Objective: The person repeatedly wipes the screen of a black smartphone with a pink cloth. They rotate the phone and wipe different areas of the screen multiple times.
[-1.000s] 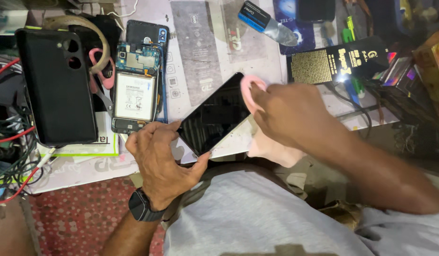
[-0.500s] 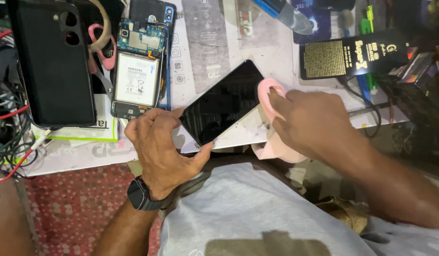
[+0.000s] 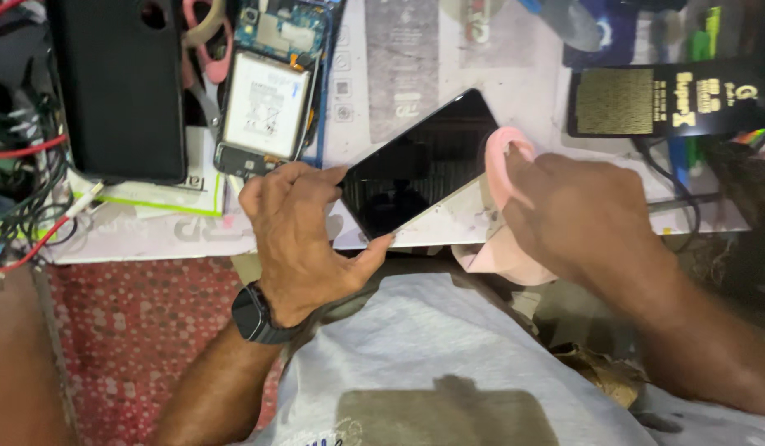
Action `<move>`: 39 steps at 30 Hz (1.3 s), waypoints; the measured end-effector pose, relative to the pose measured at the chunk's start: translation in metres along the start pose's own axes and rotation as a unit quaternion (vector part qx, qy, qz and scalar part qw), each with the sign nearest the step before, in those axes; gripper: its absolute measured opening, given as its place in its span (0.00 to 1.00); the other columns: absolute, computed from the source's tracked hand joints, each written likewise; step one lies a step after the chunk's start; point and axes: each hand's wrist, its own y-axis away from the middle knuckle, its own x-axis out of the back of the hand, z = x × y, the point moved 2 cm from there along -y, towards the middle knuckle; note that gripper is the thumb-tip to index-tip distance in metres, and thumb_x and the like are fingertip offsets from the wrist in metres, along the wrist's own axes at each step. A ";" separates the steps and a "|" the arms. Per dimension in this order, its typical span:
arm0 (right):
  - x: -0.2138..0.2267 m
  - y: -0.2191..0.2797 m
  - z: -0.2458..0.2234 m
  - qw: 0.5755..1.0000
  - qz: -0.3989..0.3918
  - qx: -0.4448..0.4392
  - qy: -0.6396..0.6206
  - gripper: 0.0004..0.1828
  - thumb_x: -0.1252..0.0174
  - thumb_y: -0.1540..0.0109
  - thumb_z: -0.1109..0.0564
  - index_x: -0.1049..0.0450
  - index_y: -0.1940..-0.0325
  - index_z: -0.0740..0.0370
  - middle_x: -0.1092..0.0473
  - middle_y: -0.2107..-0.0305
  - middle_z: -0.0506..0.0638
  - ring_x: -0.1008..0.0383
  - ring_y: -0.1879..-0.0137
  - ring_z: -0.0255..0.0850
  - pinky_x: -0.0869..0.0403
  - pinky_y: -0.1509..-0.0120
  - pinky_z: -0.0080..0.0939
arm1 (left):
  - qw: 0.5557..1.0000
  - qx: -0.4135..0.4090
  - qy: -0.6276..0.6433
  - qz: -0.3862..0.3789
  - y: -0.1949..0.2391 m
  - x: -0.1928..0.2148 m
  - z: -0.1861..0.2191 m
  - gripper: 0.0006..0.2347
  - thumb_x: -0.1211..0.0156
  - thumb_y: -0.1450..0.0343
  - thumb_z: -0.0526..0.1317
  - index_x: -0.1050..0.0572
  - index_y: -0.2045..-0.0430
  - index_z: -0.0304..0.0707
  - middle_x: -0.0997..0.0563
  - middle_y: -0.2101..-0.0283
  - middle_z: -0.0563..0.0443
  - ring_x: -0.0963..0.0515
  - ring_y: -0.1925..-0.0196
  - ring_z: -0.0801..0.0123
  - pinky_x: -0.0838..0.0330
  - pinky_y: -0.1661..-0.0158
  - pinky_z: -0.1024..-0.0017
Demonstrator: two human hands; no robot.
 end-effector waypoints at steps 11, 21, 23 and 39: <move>-0.005 0.000 -0.004 0.999 0.023 0.015 0.026 0.19 0.41 0.39 0.52 0.24 0.47 0.63 0.24 0.68 0.54 0.24 0.67 0.52 0.27 0.65 0.52 | 1.000 0.006 0.002 0.000 0.000 0.001 0.001 0.29 0.22 0.40 0.49 0.29 0.51 0.31 0.23 0.48 0.47 0.28 0.45 0.53 0.46 0.42 0.54; -0.018 -0.018 -0.075 0.985 -0.056 0.159 -0.035 0.32 0.38 0.46 0.45 0.27 0.46 0.72 0.26 0.75 0.55 0.27 0.76 0.47 0.31 0.78 0.48 | 0.999 0.010 0.030 -0.010 0.001 0.001 -0.003 0.30 0.21 0.40 0.46 0.31 0.48 0.35 0.23 0.46 0.48 0.28 0.43 0.55 0.46 0.43 0.55; -0.023 -0.016 -0.084 0.979 -0.043 0.189 -0.062 0.27 0.39 0.44 0.49 0.25 0.46 0.70 0.27 0.74 0.55 0.26 0.73 0.47 0.29 0.73 0.47 | 0.999 0.018 0.033 -0.014 0.001 0.001 -0.003 0.30 0.22 0.41 0.44 0.31 0.47 0.35 0.23 0.46 0.49 0.28 0.43 0.56 0.46 0.42 0.55; -0.030 -0.025 -0.092 0.982 -0.014 0.184 -0.046 0.26 0.39 0.45 0.53 0.23 0.45 0.68 0.27 0.77 0.55 0.29 0.79 0.46 0.32 0.79 0.48 | 1.000 0.005 0.024 -0.017 0.004 -0.001 -0.005 0.30 0.23 0.39 0.46 0.33 0.47 0.32 0.24 0.46 0.44 0.29 0.42 0.51 0.46 0.42 0.52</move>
